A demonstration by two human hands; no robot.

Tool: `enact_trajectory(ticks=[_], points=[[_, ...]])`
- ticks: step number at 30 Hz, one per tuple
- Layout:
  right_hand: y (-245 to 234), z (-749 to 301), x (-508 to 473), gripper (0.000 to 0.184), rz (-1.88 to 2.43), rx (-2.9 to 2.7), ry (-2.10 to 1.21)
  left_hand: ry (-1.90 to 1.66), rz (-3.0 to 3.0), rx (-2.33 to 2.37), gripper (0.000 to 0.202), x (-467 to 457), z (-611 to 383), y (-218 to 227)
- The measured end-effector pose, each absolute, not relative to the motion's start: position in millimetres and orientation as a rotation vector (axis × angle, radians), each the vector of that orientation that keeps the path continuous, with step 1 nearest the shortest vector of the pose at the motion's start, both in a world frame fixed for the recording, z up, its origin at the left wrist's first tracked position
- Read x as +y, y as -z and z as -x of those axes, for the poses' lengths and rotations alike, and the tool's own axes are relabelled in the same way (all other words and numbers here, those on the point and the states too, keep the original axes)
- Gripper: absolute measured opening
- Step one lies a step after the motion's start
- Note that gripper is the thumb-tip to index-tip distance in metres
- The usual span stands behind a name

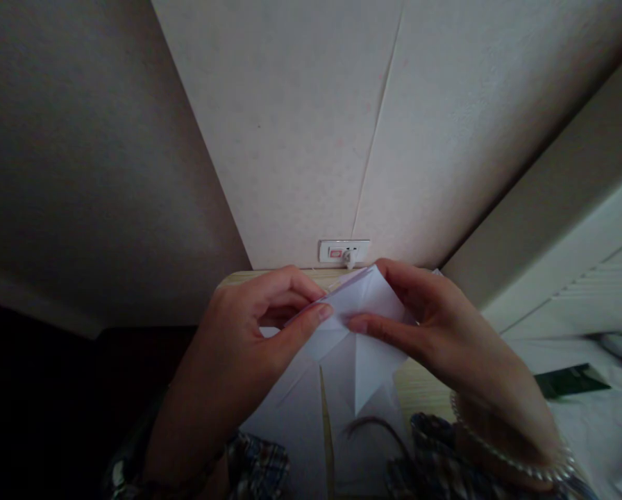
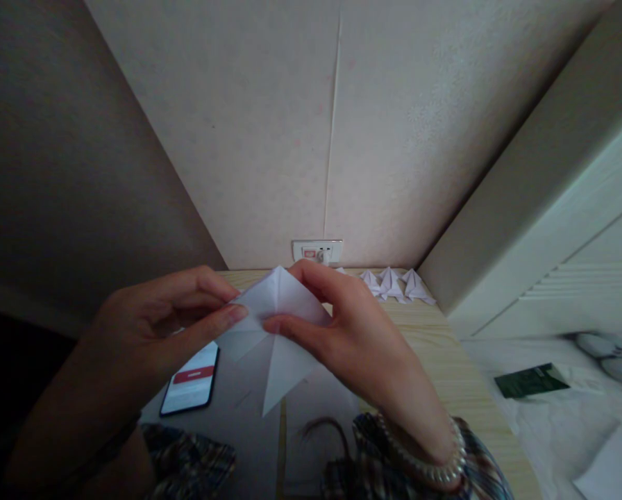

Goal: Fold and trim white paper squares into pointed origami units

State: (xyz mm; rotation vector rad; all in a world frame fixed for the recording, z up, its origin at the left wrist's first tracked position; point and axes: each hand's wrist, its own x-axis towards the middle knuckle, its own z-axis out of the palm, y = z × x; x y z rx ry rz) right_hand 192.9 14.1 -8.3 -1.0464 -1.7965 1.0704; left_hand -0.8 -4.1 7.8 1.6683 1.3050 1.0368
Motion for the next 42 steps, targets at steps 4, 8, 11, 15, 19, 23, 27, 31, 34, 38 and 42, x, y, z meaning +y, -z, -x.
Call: enact_trajectory(ticks=[4, 8, 11, 15, 19, 23, 27, 31, 34, 38, 42], points=[[5.8, -193.0, 12.3, 0.011, 1.1, -1.767, -1.072, -1.005, -1.658, 1.271, 0.007, -3.5, 3.2, -8.5], [4.8, -191.8, 12.0, 0.012, 1.146, -1.772, -1.062, -0.976, -1.652, 1.218, 0.016, -1.4, 4.6, -6.8], [5.4, -191.2, 12.5, 0.012, 1.144, -1.784, -1.032, -0.97, -1.665, 1.228, 0.018, -0.2, 3.1, -6.0], [5.6, -190.5, 12.0, 0.012, 1.119, -1.796, -1.007, -0.958, -1.715, 1.221, 0.014, -0.5, 1.7, -8.2], [4.0, -188.9, 10.9, 0.011, 1.104, -1.84, -0.991, -0.925, -1.716, 1.256, 0.012, -1.3, 2.3, -10.9], [4.1, -187.7, 11.0, 0.016, 1.135, -1.838, -0.94, -0.941, -1.675, 1.24, 0.011, -1.5, 1.9, -9.9], [6.1, -191.1, 11.5, 0.018, 1.156, -1.748, -1.009, -1.006, -1.635, 1.243, 0.014, -2.2, 1.6, -7.7], [6.2, -195.5, 11.0, 0.02, 1.156, -1.691, -1.074, -1.05, -1.593, 1.241, 0.015, -2.7, 3.2, -6.8], [4.1, -196.0, 10.0, 0.018, 1.125, -1.661, -1.149, -1.08, -1.561, 1.252, 0.013, -2.4, 4.4, -6.9], [2.2, -195.1, 9.6, 0.016, 1.107, -1.629, -1.261, -1.043, -1.562, 1.239, 0.008, -1.6, 4.0, -8.7], [2.6, -196.5, 9.9, 0.015, 1.109, -1.692, -1.198, -1.034, -1.599, 1.252, 0.009, -2.0, 2.4, -10.0]])
